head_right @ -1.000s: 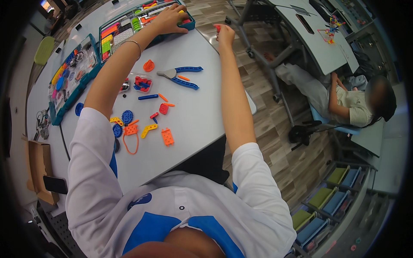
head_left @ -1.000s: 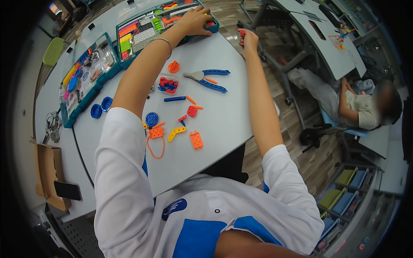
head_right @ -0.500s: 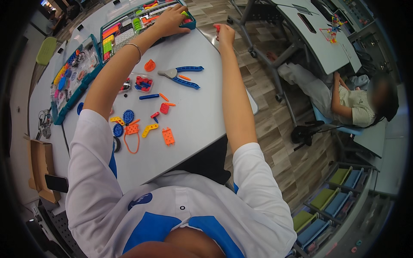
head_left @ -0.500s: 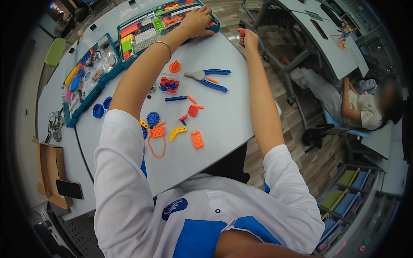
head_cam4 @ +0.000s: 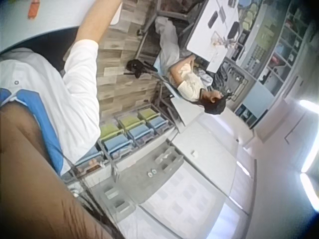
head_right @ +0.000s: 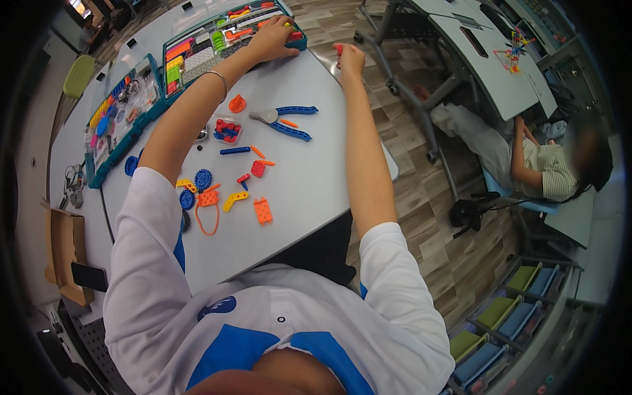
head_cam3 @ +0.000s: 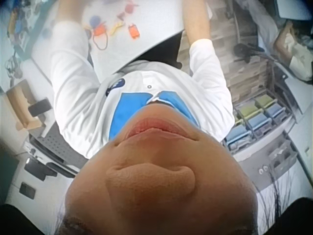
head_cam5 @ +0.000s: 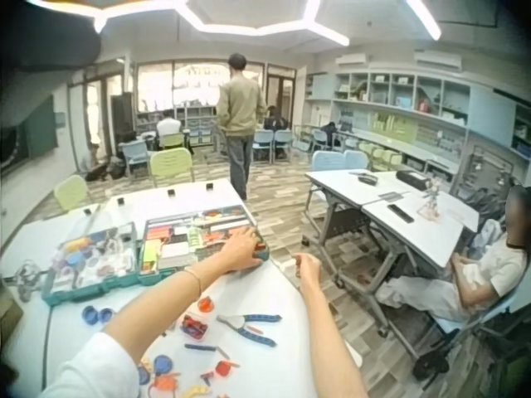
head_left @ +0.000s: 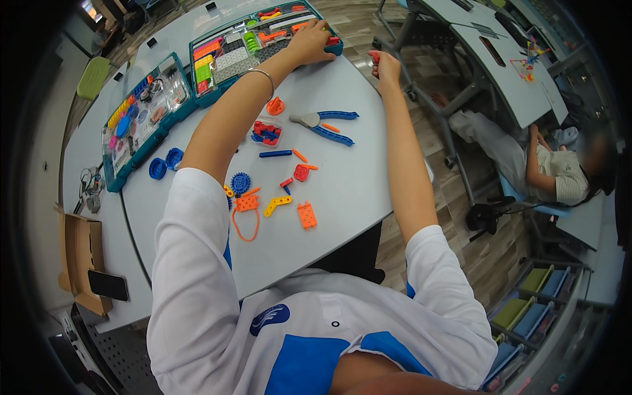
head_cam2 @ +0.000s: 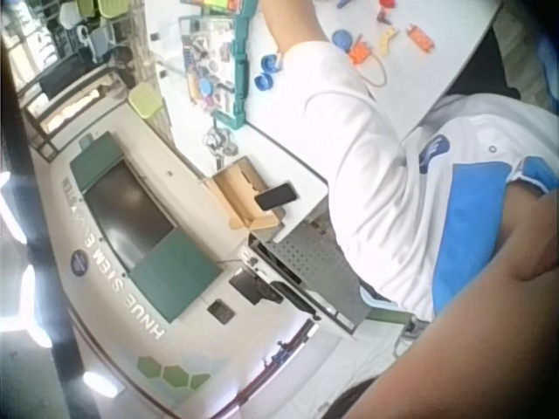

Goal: The person assembles a mechanical model using colorful plastic gears, connectors, and rods from a kit. They use pliers to cut and fit pieces, repeatedly selecting parts from the case and arranging them on the table.

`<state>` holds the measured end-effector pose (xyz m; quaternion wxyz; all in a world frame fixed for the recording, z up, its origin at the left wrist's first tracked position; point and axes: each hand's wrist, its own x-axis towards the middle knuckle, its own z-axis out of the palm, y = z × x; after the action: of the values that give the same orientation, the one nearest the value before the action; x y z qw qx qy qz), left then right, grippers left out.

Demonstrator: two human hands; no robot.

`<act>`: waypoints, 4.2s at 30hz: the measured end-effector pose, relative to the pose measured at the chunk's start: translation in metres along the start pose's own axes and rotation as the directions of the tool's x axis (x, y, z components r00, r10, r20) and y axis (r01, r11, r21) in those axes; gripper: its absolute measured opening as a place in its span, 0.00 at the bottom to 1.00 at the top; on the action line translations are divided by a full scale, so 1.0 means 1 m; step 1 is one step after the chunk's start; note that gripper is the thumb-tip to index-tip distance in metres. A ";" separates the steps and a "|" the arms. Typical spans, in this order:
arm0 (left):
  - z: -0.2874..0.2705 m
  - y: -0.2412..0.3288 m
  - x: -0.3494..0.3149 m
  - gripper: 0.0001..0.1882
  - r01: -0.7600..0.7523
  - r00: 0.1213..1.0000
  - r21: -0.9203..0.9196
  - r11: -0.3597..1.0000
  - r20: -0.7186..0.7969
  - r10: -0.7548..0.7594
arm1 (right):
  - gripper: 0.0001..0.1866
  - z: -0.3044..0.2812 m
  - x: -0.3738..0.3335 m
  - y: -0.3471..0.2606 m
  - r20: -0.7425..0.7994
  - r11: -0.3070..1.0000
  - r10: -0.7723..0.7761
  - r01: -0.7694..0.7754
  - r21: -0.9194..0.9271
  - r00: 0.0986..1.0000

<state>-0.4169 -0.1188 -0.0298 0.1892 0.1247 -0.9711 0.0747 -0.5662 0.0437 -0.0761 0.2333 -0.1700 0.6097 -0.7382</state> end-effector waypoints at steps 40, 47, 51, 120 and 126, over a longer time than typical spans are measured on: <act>-0.102 -0.041 -0.074 0.10 -0.160 0.944 -0.247 0.956 -0.320 0.075 | 0.08 0.063 0.035 -0.031 0.781 0.027 -0.489 0.901 -0.432 0.389; -0.158 -0.031 -0.158 0.06 -0.149 0.924 -0.253 0.956 -0.380 0.043 | 0.11 0.058 0.054 -0.019 0.782 0.077 -0.352 0.848 -0.524 0.515; -0.205 -0.004 -0.231 0.08 -0.010 0.937 -0.246 0.969 -0.340 -0.077 | 0.10 0.057 0.058 -0.018 0.844 -0.053 -0.368 0.897 -0.439 0.392; -0.182 0.072 -0.392 0.19 0.210 0.803 -0.959 -0.190 0.280 -0.526 | 0.26 0.025 -0.233 -0.057 0.689 0.229 -0.194 0.715 -0.661 0.699; -0.179 0.075 -0.394 0.21 0.204 0.804 -0.961 -0.186 0.273 -0.528 | 0.25 0.067 -0.317 -0.083 0.878 0.472 -0.266 0.848 -0.242 0.398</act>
<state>-0.0209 0.0717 -0.0248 0.3398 0.2183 -0.6049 -0.6863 -0.2772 0.1759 0.0287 0.0910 -0.7366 0.5675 -0.3563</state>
